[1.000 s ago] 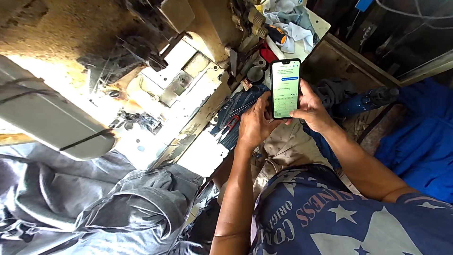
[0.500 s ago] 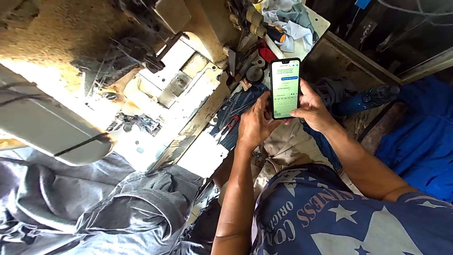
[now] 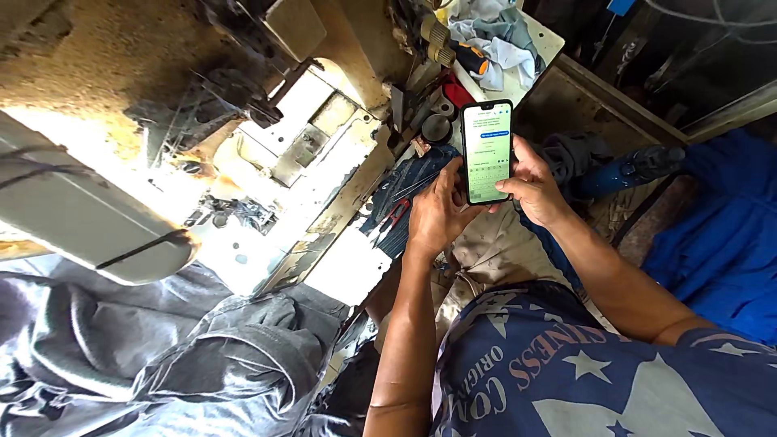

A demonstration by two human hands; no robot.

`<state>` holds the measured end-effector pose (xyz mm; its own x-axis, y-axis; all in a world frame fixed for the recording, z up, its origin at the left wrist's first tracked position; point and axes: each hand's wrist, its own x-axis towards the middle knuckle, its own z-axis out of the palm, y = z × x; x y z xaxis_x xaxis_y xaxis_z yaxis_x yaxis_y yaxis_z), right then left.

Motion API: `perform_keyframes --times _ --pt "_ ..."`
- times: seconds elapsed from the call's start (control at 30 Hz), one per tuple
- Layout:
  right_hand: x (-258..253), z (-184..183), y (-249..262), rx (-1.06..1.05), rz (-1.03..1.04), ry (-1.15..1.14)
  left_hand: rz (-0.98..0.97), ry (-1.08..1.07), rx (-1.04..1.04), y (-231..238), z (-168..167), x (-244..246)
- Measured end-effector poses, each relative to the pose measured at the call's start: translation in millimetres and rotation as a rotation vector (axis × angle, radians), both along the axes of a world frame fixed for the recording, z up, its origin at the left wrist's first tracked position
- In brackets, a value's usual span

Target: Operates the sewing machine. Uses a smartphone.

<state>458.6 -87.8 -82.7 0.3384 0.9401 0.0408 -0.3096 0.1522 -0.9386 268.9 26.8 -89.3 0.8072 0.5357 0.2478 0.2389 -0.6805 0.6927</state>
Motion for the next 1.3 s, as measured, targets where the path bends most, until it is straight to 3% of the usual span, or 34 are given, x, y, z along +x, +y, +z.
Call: perform_keyframes --times 0.43,0.9,1.3 --pt "0.8 1.6 1.0 -0.008 -0.021 -0.010 -0.005 -0.017 -0.001 2.6 -1.8 2.7" --pt "5.0 1.0 -3.8 0.066 0.090 -0.026 0.004 -0.012 -0.008 6.7 -6.1 6.4" --pt "-0.4 -0.4 -2.1 0.033 0.039 -0.026 0.002 -0.023 0.004 7.0 -7.0 7.1"
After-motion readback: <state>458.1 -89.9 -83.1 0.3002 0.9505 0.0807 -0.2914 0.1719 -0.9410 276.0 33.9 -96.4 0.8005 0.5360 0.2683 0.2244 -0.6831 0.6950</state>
